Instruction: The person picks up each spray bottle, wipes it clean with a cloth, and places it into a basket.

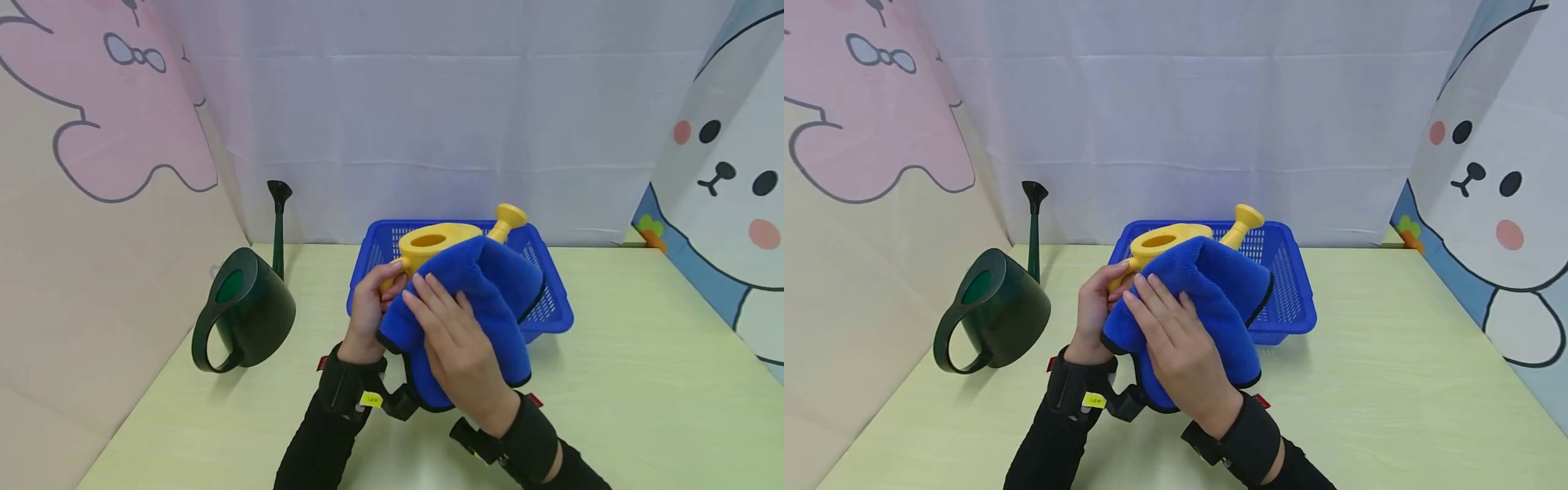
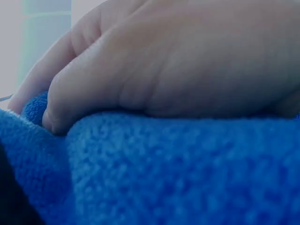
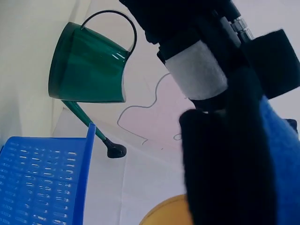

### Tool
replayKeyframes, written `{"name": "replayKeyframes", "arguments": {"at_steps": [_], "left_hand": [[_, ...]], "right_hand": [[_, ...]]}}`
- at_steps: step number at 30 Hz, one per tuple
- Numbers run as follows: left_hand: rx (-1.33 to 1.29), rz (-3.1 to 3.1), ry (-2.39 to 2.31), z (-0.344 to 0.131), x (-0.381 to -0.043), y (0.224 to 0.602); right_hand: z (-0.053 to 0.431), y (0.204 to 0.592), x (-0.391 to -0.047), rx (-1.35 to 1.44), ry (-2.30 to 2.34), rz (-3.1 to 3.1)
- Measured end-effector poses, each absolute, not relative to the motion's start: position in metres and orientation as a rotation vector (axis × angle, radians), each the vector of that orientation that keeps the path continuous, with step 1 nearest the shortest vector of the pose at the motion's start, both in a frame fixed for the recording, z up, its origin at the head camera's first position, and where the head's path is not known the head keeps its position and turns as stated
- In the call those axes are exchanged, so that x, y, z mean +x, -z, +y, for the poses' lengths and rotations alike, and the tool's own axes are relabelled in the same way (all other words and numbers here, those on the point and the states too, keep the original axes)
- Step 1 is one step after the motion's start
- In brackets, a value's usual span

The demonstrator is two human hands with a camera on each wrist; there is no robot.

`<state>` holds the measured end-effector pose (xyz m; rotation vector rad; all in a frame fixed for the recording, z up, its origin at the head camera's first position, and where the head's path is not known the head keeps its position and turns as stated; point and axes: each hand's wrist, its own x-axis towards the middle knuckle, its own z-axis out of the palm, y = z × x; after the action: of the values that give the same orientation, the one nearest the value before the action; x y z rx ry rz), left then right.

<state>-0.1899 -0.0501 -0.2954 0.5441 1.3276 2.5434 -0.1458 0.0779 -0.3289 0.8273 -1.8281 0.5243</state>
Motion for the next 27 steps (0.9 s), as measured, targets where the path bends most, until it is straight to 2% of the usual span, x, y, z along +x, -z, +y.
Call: {"name": "replayKeyframes", "arguments": {"at_steps": [7, 22, 27], "left_hand": [[0.613, 1.334, -2.506, -0.053, -0.192, 0.295], [0.739, 1.262, -2.456, -0.064, -0.186, 0.288], [0.759, 1.246, -2.457, -0.064, -0.187, 0.289]], "right_hand": [[0.083, 0.326, -0.15, 0.802, -0.71, -1.754], [0.118, 0.304, -0.155, 0.508, -1.738, -1.545], [0.116, 0.306, -0.157, 0.525, -1.697, -1.541]]}}
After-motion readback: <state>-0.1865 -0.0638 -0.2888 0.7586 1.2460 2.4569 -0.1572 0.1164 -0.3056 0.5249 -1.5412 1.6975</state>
